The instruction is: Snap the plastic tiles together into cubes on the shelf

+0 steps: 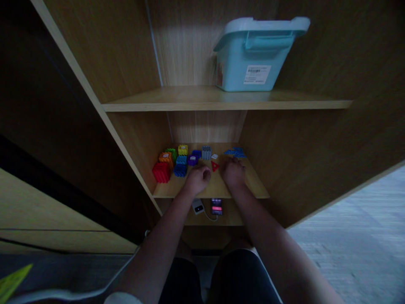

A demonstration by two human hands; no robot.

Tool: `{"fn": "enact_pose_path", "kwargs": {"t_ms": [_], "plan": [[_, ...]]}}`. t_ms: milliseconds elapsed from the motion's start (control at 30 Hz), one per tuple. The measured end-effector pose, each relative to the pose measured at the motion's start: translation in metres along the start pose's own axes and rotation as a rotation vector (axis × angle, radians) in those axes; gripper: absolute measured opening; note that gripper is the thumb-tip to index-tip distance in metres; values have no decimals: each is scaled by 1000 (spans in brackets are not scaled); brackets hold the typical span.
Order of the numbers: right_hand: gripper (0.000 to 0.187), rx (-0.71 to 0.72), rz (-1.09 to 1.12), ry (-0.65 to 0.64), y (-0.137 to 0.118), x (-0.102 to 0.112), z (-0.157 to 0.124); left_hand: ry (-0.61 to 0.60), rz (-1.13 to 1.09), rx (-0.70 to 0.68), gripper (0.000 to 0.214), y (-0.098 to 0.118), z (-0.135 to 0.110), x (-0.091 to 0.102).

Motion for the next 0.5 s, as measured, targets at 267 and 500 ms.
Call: {"fn": "enact_pose_path", "kwargs": {"t_ms": [267, 500], "plan": [[32, 285, 250, -115, -20, -11, 4, -59, 70, -208, 25, 13, -5, -8], [31, 172, 168, -34, -13, -6, 3, -39, 178, -121, 22, 8, -2, -5]]}}
Point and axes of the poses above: each hand's wrist, its own z-axis towards the middle knuckle, its own x-axis out of the back of the hand, y = z × x, the point moved 5 cm from there along z, towards the middle knuckle, and after that the axes turned 15 degrees about y, right-handed, at the moved point
